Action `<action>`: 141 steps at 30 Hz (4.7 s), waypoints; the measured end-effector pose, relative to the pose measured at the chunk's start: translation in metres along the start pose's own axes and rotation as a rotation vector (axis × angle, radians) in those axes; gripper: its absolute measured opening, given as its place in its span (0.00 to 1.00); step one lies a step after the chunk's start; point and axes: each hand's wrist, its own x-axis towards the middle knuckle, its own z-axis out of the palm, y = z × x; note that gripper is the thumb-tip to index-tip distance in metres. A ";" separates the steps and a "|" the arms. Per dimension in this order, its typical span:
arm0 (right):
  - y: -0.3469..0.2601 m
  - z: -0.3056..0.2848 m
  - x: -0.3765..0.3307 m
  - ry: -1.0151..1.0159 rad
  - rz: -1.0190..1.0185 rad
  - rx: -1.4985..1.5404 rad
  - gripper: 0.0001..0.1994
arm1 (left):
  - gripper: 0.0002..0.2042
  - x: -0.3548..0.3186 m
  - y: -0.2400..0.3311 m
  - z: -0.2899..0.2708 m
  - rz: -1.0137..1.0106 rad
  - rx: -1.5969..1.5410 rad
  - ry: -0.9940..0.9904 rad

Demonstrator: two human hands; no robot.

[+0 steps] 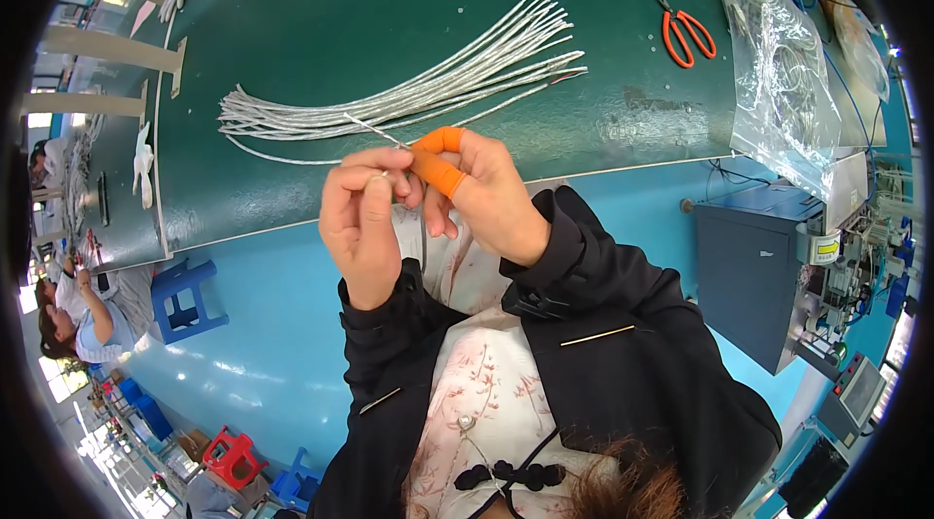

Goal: The person picks up a cable from a pile, trims the end with shears, and peels off the outer casing by hand. They then use the shears to cut the inner wires and remove the remaining casing before placing the cable back on the pile.

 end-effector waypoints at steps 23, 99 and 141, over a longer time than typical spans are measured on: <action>-0.003 -0.007 -0.007 -0.003 -0.082 -0.276 0.12 | 0.02 0.002 -0.005 -0.002 0.046 0.360 -0.003; -0.003 -0.037 -0.035 0.026 -0.127 -0.465 0.07 | 0.06 -0.032 -0.020 0.003 -0.847 -1.132 -0.103; -0.013 -0.027 -0.057 0.275 -0.187 -0.421 0.08 | 0.03 -0.037 -0.039 0.020 -0.077 0.201 0.033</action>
